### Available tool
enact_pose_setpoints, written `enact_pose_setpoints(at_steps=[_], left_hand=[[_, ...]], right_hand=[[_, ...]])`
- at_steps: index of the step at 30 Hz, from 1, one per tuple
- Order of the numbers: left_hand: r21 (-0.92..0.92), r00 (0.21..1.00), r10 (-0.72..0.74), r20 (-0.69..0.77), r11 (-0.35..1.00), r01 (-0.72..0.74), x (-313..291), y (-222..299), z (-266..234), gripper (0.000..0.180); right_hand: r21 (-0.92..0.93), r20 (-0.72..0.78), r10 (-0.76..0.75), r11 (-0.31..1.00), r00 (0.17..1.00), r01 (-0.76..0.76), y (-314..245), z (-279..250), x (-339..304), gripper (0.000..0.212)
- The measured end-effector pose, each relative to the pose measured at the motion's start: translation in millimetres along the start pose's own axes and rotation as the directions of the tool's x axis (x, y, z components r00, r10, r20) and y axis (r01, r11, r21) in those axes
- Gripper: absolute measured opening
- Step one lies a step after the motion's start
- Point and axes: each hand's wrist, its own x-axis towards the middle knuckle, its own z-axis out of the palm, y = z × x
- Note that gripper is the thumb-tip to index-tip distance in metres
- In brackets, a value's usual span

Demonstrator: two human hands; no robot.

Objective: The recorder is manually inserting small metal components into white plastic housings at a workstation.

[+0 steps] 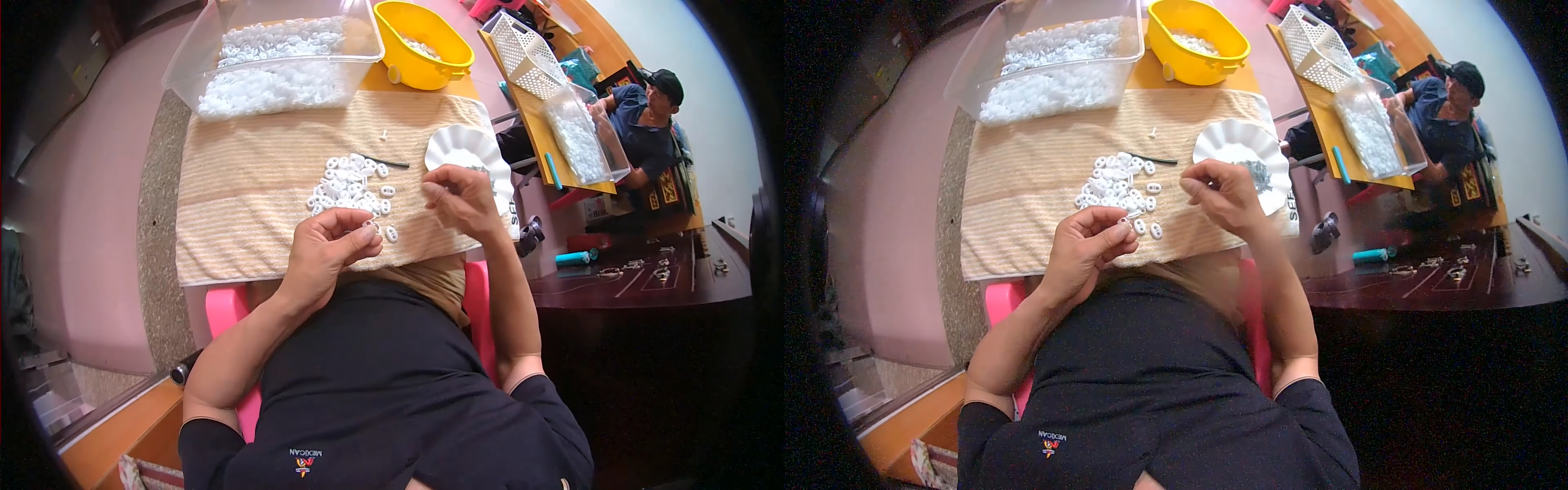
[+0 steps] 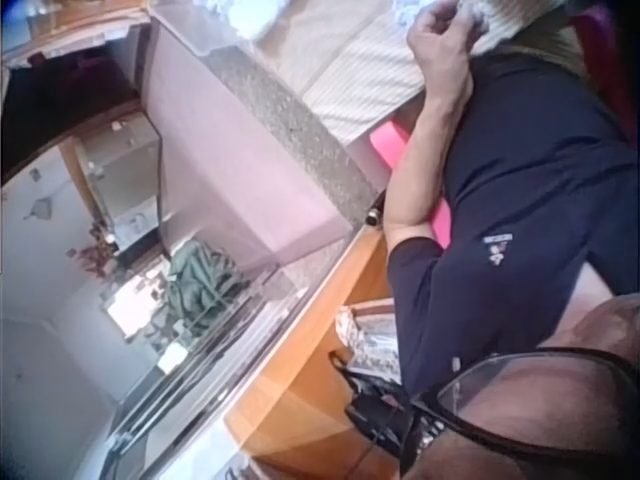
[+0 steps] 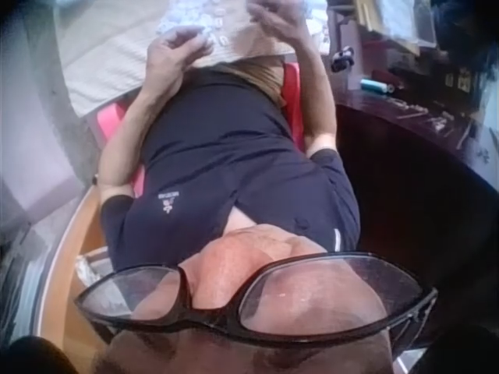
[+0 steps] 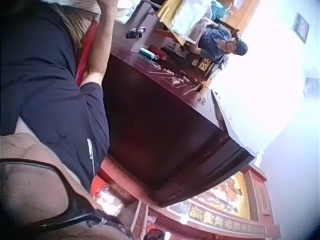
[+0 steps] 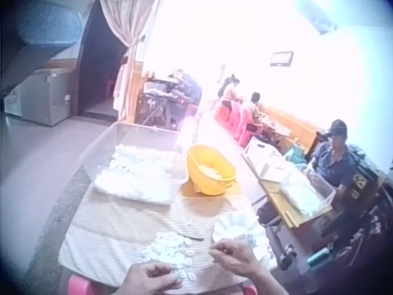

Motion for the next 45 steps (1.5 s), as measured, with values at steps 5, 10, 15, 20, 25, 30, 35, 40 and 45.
enact_pose_setpoints(at_steps=[5, 10, 15, 20, 25, 30, 35, 40, 45], left_hand=[[-0.016, 1.0, 0.005, -0.002, 1.0, -0.005, 0, -1, -1, 0.02], [-0.019, 1.0, 0.003, -0.008, 1.0, -0.003, 0, -1, -1, 0.024], [-0.028, 1.0, -0.008, 0.02, 1.0, 0.009, -2, 2, 1, 0.027], [-0.011, 0.999, -0.018, 0.04, 1.0, 0.018, -1, 3, 1, 0.027], [-0.023, 0.999, -0.009, 0.049, 1.0, 0.011, -2, 3, 1, 0.027], [-0.027, 0.999, -0.014, 0.05, 1.0, 0.016, -2, 2, 1, 0.026], [-0.026, 0.999, -0.005, 0.045, 1.0, 0.006, -1, 2, 1, 0.025], [-0.024, 0.999, -0.003, 0.035, 1.0, 0.004, -1, 2, 2, 0.024], [-0.014, 1.0, -0.012, 0.011, 1.0, 0.012, 0, 1, 1, 0.02]], right_hand=[[0.217, 0.114, -0.001, 0.976, 0.993, -0.024, -8, 27, -11, 0.015], [0.398, 0.157, -0.006, 0.915, 0.988, -0.057, -3, 43, -16, 0.017], [0.419, 0.178, -0.018, 0.906, 0.984, -0.06, -6, 49, -19, 0.015], [0.422, 0.201, -0.036, 0.905, 0.979, -0.053, -8, 54, -21, 0.014], [0.393, 0.201, -0.034, 0.918, 0.979, -0.049, -11, 56, -22, 0.013], [0.408, 0.192, -0.062, 0.913, 0.979, -0.022, -8, 57, -22, 0.013], [0.417, 0.161, -0.083, 0.909, 0.983, 0.008, -10, 60, -23, 0.013], [0.42, 0.142, -0.074, 0.908, 0.987, 0.008, -7, 62, -23, 0.012], [0.415, 0.137, -0.091, 0.909, 0.986, 0.026, -6, 64, -23, 0.01]])
